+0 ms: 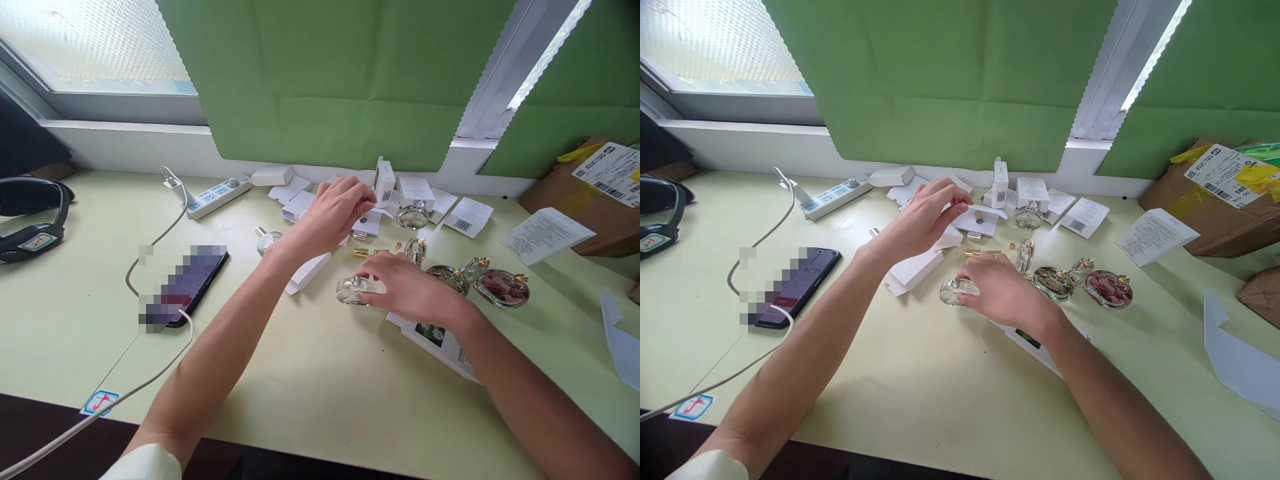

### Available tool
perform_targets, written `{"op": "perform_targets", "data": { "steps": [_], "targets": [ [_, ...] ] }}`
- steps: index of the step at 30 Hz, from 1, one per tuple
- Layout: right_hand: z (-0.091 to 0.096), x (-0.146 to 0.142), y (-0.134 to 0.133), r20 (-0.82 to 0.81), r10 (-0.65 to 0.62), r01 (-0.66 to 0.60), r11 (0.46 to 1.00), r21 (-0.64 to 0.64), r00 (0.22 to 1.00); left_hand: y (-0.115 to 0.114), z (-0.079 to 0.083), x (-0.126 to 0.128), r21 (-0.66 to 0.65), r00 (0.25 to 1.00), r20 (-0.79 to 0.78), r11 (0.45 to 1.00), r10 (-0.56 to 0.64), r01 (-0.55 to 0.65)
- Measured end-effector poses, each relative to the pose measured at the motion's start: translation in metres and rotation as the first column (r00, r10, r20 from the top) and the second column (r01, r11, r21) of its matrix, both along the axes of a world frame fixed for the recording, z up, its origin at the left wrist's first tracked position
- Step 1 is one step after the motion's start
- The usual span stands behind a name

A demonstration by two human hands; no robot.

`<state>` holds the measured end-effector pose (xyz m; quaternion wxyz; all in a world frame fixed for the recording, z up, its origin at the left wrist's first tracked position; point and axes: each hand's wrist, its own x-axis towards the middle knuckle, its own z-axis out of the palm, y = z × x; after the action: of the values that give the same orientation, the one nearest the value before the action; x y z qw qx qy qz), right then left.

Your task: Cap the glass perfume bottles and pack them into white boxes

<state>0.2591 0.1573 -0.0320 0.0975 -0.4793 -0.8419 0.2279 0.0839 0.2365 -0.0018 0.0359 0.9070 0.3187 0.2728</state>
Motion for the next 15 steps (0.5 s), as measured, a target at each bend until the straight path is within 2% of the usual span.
{"op": "perform_targets", "data": {
  "steps": [4,9,15],
  "targets": [
    [-0.010,0.003,0.006,0.005,-0.047,0.047,0.998,-0.039,0.999,-0.004,0.003,0.001,-0.044,0.999,0.003,0.998,-0.050,0.050],
    [-0.013,0.008,0.012,-0.012,-0.089,0.089,0.995,-0.034,0.996,-0.005,0.007,0.000,-0.106,0.995,0.021,0.989,-0.102,0.103],
    [-0.016,0.012,0.017,-0.028,-0.127,0.125,0.990,-0.067,0.992,-0.002,0.006,-0.004,-0.229,0.977,-0.023,0.953,-0.212,0.201]
  ]
}}
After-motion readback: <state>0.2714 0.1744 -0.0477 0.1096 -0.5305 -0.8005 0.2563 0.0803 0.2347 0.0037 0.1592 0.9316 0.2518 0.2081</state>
